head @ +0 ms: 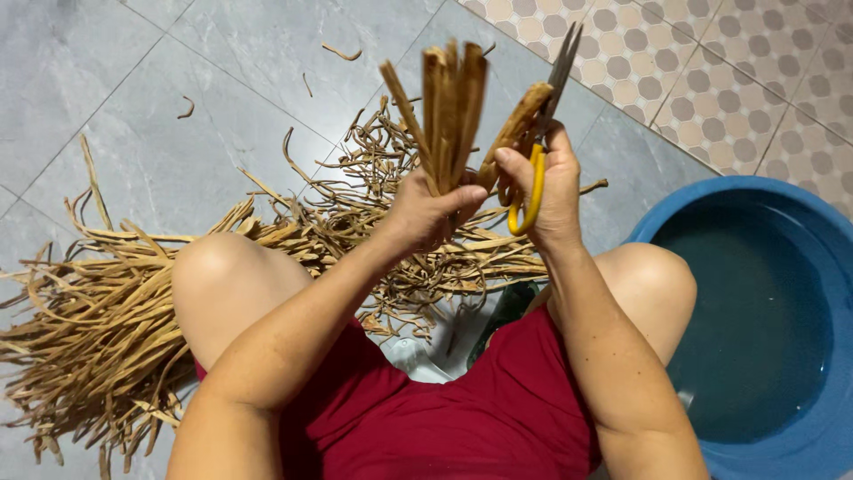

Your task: The person sits cross-legged on a tiled floor and uses yellow-handled scissors to cut bundles of dried plant stems into shorter pieces. The cut pieces fall onto the floor, forming a growing pile next to a blue basin.

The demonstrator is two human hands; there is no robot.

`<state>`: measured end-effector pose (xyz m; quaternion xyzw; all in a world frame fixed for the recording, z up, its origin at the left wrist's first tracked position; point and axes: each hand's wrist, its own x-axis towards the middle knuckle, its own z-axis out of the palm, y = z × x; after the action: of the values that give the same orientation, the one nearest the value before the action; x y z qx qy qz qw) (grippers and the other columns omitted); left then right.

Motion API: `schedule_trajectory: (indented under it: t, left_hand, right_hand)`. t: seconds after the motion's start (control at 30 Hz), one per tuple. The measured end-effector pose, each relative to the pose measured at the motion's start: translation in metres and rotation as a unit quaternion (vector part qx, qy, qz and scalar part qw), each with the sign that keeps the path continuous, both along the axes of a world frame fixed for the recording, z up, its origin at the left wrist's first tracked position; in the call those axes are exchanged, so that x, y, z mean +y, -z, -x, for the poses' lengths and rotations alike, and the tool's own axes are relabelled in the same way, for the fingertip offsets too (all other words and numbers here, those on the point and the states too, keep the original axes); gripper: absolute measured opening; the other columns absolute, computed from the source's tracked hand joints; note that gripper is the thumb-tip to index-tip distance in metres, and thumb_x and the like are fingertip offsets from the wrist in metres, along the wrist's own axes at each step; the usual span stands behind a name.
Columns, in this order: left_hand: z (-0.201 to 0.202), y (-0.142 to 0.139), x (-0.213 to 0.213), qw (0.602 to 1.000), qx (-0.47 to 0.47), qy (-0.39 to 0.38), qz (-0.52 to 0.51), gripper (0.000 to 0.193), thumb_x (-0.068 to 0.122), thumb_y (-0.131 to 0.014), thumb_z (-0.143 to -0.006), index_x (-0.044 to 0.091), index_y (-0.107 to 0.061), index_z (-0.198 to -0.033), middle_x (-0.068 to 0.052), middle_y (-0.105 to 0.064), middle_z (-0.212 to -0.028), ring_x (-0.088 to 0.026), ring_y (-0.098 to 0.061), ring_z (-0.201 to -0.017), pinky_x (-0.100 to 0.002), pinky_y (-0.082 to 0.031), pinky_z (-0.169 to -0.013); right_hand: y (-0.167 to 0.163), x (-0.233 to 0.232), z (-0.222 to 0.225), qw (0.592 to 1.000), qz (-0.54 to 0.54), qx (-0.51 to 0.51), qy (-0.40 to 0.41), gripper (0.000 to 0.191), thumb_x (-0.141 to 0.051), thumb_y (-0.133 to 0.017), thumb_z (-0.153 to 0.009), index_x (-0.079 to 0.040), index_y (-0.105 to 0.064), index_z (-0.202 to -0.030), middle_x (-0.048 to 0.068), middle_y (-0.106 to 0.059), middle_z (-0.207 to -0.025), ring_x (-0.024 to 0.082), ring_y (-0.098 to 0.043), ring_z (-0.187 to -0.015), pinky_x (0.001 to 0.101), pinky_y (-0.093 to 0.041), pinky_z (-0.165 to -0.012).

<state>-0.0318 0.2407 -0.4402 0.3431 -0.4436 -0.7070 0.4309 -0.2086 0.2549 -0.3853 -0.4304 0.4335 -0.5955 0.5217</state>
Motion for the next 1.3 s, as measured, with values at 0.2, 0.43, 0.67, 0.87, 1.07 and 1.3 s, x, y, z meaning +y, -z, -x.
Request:
schedule_trajectory:
  t: [0.2,0.43,0.67,0.87,1.07,1.3]
  left_hand:
    - [0.003,0.003,0.004,0.998,0.042,-0.043,-0.026,0.023,0.020,-0.080,-0.093,0.001,-0.072,-0.102,-0.001,-0.067,-0.081,-0.009,-0.059,-0.066,-0.025,-0.048,-0.056]
    - [-0.013,-0.003,0.003,0.998,0.008,0.043,-0.045,0.029,0.029,-0.077,-0.092,0.003,-0.070,-0.104,-0.002,-0.070,-0.084,-0.010,-0.065,-0.071,-0.025,-0.054,-0.061]
    - [-0.013,0.002,-0.004,0.995,0.062,0.009,-0.074,0.033,0.026,-0.078,-0.092,0.000,-0.070,-0.111,-0.003,-0.072,-0.092,-0.010,-0.066,-0.078,-0.024,-0.055,-0.069]
    - [-0.021,0.005,-0.021,0.975,0.159,-0.097,-0.122,0.031,0.019,-0.082,-0.089,0.003,-0.067,-0.110,-0.003,-0.069,-0.091,-0.013,-0.065,-0.077,-0.027,-0.055,-0.068]
    - [-0.028,0.006,-0.032,0.964,0.190,-0.135,-0.131,0.033,0.017,-0.082,-0.087,0.003,-0.067,-0.113,-0.004,-0.069,-0.095,-0.013,-0.066,-0.082,-0.028,-0.057,-0.071]
    - [-0.016,0.004,-0.022,0.964,0.207,-0.123,-0.113,0.034,0.013,-0.081,-0.088,0.000,-0.066,-0.116,-0.006,-0.071,-0.102,-0.015,-0.068,-0.091,-0.029,-0.059,-0.077]
  right_hand:
    - [0.014,-0.010,-0.016,0.999,0.041,0.028,0.004,0.037,-0.003,-0.076,-0.096,-0.006,-0.055,-0.127,0.002,-0.067,-0.102,0.008,-0.064,-0.083,0.0235,-0.053,-0.070]
    - [0.004,-0.018,0.000,0.999,0.024,-0.036,0.003,0.044,-0.001,-0.077,-0.094,-0.009,-0.054,-0.131,0.008,-0.074,-0.108,0.012,-0.068,-0.087,0.0239,-0.055,-0.070]
    - [0.009,-0.020,-0.006,0.997,0.053,-0.004,-0.047,0.044,-0.002,-0.076,-0.098,-0.009,-0.055,-0.135,0.009,-0.071,-0.114,0.014,-0.067,-0.096,0.0252,-0.053,-0.075]
    - [0.019,-0.019,-0.006,0.997,0.009,0.059,-0.056,0.061,-0.018,-0.079,-0.094,-0.013,-0.046,-0.145,0.005,-0.065,-0.117,0.011,-0.063,-0.095,0.0226,-0.055,-0.083]
    - [0.033,-0.009,-0.025,0.967,-0.001,0.232,-0.110,0.075,-0.026,-0.088,-0.085,-0.009,-0.046,-0.144,0.005,-0.061,-0.118,0.015,-0.061,-0.105,0.0312,-0.056,-0.090]
    - [0.024,-0.006,-0.033,0.943,0.013,0.325,-0.076,0.076,-0.033,-0.088,-0.084,-0.007,-0.047,-0.143,0.005,-0.070,-0.118,0.015,-0.066,-0.108,0.0320,-0.055,-0.093]
